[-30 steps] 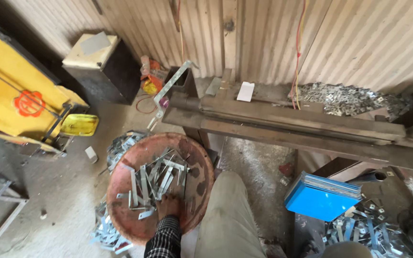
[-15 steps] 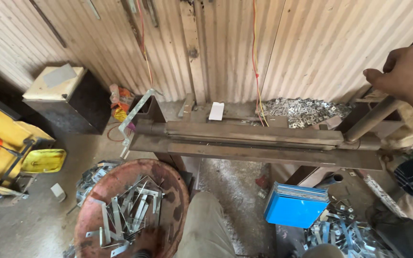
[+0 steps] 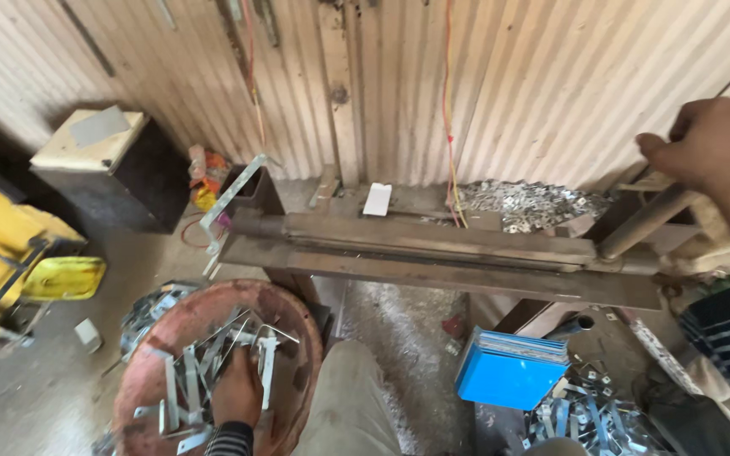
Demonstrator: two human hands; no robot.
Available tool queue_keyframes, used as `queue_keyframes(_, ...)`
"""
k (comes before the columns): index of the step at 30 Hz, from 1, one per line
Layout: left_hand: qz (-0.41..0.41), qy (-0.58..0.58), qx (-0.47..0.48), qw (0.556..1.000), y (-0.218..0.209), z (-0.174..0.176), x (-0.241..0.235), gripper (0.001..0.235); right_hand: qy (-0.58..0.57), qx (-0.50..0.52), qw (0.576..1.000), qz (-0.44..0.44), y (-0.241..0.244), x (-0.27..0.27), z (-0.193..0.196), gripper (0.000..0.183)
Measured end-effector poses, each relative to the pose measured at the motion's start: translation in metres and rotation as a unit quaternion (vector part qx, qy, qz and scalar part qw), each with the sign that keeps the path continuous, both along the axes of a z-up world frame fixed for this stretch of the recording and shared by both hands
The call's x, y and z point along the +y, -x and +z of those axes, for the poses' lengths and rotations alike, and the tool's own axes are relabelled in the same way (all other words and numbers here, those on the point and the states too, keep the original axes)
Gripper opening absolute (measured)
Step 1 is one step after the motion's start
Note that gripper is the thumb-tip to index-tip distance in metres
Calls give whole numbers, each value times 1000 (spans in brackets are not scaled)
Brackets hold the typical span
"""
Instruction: The person inserts metal strips into a manual bending machine, pulls a lever to shape them, and then drops the finished clips into a bowl on the ground.
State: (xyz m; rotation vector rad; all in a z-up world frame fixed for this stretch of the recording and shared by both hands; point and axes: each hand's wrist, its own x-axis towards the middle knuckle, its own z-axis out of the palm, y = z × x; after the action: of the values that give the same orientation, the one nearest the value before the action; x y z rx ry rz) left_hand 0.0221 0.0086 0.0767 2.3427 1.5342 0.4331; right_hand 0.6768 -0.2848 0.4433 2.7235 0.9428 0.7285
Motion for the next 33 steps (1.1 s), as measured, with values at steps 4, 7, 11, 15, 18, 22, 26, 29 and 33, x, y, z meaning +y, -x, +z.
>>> queue_keyframes(4,-7,9,-270,963,-40,28,-23,36,46,9,994,-97,65,11,38,51)
queue_keyframes(7,-84,150,-406,898,-96,36,-63,30,29,41,994,-93,98,14,60,49)
queue_keyframes(11,-305,311,-566,700,-186,52,-139,22,28,94,989,-107,121,19,77,52)
queue_keyframes(15,-342,367,-560,660,-278,82,-207,24,5,124,987,-104,130,22,84,47)
queue_keyframes(18,-384,369,-527,662,-326,97,-238,22,-11,142,984,-108,134,23,85,46)
queue_keyframes(22,-386,326,-466,727,-368,101,-253,18,-28,134,986,-100,138,24,88,42)
queue_keyframes(26,-354,353,-478,722,-392,98,-254,21,-34,130,986,-102,139,26,90,41)
queue_keyframes(29,-344,347,-471,734,-401,92,-250,22,-30,154,980,-119,138,29,89,42)
queue_keyframes(33,-311,372,-456,746,-411,82,-247,22,-35,147,982,-109,134,31,90,42)
